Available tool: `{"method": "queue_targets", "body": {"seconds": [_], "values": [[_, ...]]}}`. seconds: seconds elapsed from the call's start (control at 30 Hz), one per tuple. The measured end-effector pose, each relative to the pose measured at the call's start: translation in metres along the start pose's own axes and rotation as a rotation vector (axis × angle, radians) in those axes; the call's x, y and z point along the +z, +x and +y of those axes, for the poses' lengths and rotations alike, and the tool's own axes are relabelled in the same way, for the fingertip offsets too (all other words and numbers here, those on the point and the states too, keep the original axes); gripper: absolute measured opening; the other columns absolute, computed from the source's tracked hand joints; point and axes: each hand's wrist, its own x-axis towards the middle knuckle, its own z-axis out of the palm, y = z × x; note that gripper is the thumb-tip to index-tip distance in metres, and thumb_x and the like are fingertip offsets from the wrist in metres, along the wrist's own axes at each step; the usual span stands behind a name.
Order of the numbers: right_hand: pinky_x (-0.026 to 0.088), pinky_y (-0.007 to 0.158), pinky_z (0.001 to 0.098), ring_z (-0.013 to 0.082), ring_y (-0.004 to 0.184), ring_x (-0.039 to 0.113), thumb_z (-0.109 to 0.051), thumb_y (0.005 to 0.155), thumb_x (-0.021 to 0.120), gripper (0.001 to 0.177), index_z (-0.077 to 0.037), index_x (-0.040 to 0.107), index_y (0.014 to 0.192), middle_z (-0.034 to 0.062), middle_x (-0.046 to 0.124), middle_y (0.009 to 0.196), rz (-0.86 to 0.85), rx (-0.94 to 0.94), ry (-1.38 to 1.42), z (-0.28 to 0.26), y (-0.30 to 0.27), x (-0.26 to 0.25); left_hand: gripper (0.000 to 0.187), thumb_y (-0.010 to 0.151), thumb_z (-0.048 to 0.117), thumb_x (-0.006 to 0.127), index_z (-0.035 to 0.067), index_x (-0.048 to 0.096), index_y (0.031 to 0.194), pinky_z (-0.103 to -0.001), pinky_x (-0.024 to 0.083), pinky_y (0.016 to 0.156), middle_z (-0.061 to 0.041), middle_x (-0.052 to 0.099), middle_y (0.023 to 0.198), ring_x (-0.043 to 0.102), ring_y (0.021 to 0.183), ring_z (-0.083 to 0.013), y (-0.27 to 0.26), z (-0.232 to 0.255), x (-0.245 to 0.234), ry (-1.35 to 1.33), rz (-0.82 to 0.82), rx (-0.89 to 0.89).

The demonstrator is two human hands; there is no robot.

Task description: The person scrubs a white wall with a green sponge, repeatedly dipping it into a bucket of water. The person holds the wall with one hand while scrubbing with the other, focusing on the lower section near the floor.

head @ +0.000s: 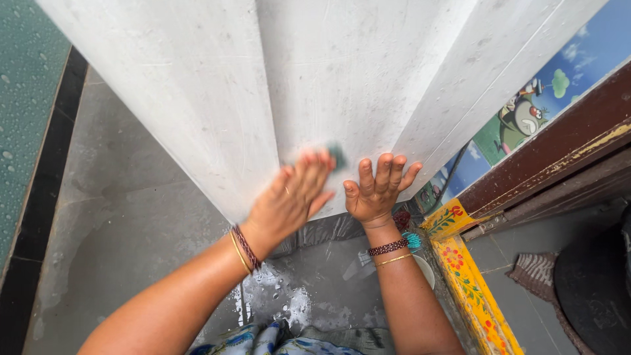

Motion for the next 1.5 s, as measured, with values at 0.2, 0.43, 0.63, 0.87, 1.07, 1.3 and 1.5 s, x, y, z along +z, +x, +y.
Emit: {"method": "queue_targets", "body": {"seconds": [0.2, 0.43, 0.63, 0.87, 1.07, 1.3, 1.5], "values": [[-0.006, 0.131, 0.0596, 0.0230, 0.163, -0.001, -0.049, 0.115, 0.031, 0.059, -0.025, 0.020, 0.167, 0.0027, 0.006, 0.176, -0.017, -0.016, -0.008, 0.005, -0.001, -0.005, 0.075, 0.103, 0.052, 0.021, 0.007, 0.009, 0.162, -0.045, 0.002, 0.123, -0.005, 0.010, 0.170, 0.008, 0.155, -0.0224, -0.085, 0.035, -0.001, 0.038, -0.296, 0.488], [-0.005, 0.131, 0.0595, 0.0244, 0.163, 0.001, -0.049, 0.114, 0.032, 0.059, -0.024, 0.021, 0.167, 0.0032, 0.007, 0.175, -0.011, -0.002, -0.015, 0.002, -0.001, -0.001, 0.089, 0.114, 0.071, 0.019, -0.001, 0.020, 0.166, -0.055, -0.007, 0.129, -0.022, 0.016, 0.174, 0.010, 0.161, -0.0360, 0.039, -0.066, -0.042, -0.012, -0.039, -0.061], [-0.004, 0.130, 0.0592, 0.0265, 0.163, 0.003, -0.044, 0.114, 0.040, 0.060, -0.023, 0.022, 0.166, 0.0068, 0.011, 0.174, 0.003, 0.017, 0.096, 0.000, 0.007, -0.011, 0.083, 0.111, 0.064, 0.020, -0.002, 0.019, 0.163, -0.055, -0.005, 0.130, -0.022, 0.016, 0.169, 0.011, 0.159, -0.0362, 0.087, -0.087, -0.044, -0.092, -0.007, -0.226], [-0.007, 0.131, 0.0591, 0.0261, 0.164, 0.000, -0.048, 0.112, 0.037, 0.068, -0.022, 0.009, 0.168, 0.0089, 0.005, 0.175, 0.038, 0.106, 0.022, 0.008, 0.004, -0.005, 0.072, 0.107, 0.053, 0.026, 0.011, 0.010, 0.164, -0.042, 0.003, 0.128, -0.003, 0.009, 0.172, 0.008, 0.157, -0.0195, -0.072, 0.033, 0.006, 0.067, -0.213, 0.301], [-0.008, 0.131, 0.0593, 0.0270, 0.164, -0.005, -0.049, 0.114, 0.036, 0.070, -0.021, 0.005, 0.169, 0.0090, 0.000, 0.176, 0.005, 0.092, 0.031, 0.007, 0.004, -0.007, 0.082, 0.101, 0.061, 0.021, 0.008, 0.013, 0.164, -0.038, 0.003, 0.124, -0.005, 0.011, 0.171, 0.007, 0.156, -0.0200, -0.088, 0.030, -0.011, -0.133, -0.331, 0.303], [-0.009, 0.132, 0.0581, 0.0285, 0.165, -0.005, -0.048, 0.112, 0.040, 0.072, -0.020, 0.006, 0.169, 0.0088, 0.000, 0.176, -0.018, 0.130, 0.070, 0.003, 0.001, -0.010, 0.070, 0.120, 0.053, 0.030, 0.003, 0.016, 0.166, -0.053, -0.002, 0.129, -0.016, 0.011, 0.173, 0.010, 0.163, -0.0319, 0.073, -0.061, -0.051, -0.383, -0.081, -0.207], [-0.011, 0.132, 0.0558, 0.0269, 0.165, -0.005, -0.044, 0.109, 0.040, 0.076, -0.016, 0.003, 0.169, 0.0080, 0.002, 0.176, -0.001, 0.167, 0.229, 0.003, -0.001, -0.011, 0.070, 0.115, 0.048, 0.030, 0.005, 0.011, 0.166, -0.054, -0.002, 0.130, -0.016, 0.011, 0.173, 0.008, 0.161, -0.0297, 0.085, -0.037, -0.027, -0.279, -0.009, -0.116]]}}
